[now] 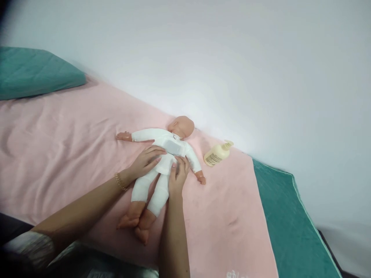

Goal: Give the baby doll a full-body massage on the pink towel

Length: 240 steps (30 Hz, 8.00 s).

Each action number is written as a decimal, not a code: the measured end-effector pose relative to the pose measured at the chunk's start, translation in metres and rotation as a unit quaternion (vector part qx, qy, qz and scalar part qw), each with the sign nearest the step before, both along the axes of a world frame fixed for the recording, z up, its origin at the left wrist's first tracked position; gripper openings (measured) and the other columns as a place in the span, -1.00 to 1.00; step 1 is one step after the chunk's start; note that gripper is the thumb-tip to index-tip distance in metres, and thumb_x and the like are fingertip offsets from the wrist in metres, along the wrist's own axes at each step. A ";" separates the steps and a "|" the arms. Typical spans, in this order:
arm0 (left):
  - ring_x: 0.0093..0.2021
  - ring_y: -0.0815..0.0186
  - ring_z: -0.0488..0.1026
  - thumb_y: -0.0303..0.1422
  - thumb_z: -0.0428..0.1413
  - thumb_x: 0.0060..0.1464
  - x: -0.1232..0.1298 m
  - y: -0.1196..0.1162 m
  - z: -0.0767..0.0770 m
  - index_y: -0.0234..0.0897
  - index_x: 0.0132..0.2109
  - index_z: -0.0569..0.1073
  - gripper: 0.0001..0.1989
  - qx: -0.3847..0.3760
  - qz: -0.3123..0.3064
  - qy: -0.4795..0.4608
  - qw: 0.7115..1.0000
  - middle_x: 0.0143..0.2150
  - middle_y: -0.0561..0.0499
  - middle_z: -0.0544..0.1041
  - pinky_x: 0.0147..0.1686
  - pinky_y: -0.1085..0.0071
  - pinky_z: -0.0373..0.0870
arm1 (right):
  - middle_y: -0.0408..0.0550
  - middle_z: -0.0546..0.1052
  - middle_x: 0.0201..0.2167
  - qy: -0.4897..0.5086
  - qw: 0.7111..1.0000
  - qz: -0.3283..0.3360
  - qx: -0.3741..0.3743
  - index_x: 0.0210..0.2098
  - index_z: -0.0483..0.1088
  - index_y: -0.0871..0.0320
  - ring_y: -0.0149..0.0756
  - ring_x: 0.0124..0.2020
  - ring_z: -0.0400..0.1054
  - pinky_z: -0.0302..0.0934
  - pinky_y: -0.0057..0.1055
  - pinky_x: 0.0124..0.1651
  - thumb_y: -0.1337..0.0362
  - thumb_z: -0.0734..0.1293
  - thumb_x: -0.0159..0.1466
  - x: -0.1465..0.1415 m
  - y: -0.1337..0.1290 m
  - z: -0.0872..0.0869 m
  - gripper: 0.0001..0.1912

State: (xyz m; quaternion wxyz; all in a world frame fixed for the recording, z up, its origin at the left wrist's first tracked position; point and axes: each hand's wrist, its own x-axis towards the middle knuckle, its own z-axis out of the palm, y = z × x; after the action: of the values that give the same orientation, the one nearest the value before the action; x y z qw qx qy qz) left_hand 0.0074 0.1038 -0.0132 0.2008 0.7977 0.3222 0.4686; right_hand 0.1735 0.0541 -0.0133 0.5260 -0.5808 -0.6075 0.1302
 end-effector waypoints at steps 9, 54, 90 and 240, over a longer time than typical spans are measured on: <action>-0.03 0.17 0.42 -0.23 -0.05 0.29 0.005 0.009 -0.003 -0.25 -0.10 0.53 -0.70 -0.061 -0.002 0.066 0.996 -0.10 -0.06 0.58 0.09 0.13 0.28 | 0.07 0.54 -0.11 -0.019 0.998 0.010 -0.050 -0.20 0.50 0.12 -0.12 0.08 0.28 0.02 -0.12 0.24 0.09 0.11 0.36 0.003 0.010 -0.003 -0.61; 0.06 0.14 0.36 -0.29 -0.06 0.31 0.031 0.066 0.011 -0.30 -0.04 0.46 -0.74 -0.027 0.097 0.048 0.994 -0.02 -0.10 0.51 0.14 0.15 0.26 | 0.03 0.50 -0.03 -0.010 0.998 0.065 -0.006 -0.06 0.42 0.11 -0.20 0.06 0.31 0.12 -0.19 0.20 0.10 0.14 0.38 0.013 0.082 0.007 -0.67; 0.11 0.06 0.32 -0.13 -0.07 0.30 0.031 0.068 0.007 -0.37 0.15 0.37 -0.54 -0.062 0.107 0.088 0.988 0.11 -0.16 0.49 0.14 0.11 0.26 | 0.08 0.52 0.03 -0.073 0.995 0.034 -0.059 0.00 0.46 0.17 -0.11 0.11 0.30 0.09 -0.13 0.22 0.04 0.08 0.39 0.012 0.086 0.006 -0.53; 0.20 0.08 0.30 -0.09 -0.05 0.28 0.021 0.061 0.010 -0.37 0.10 0.39 -0.53 -0.050 0.037 0.145 0.988 0.14 -0.20 0.46 0.23 0.14 0.16 | 0.10 0.53 -0.12 -0.103 0.994 0.031 -0.038 -0.15 0.50 0.18 -0.13 -0.01 0.32 0.15 -0.17 0.13 0.17 0.10 0.37 0.013 0.088 0.010 -0.63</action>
State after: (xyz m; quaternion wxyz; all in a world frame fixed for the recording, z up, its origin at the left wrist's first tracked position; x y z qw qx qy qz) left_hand 0.0282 0.1651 -0.0029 0.1741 0.8335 0.4003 0.3387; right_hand 0.1861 0.1425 -0.0030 0.4341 -0.5914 -0.6708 0.1089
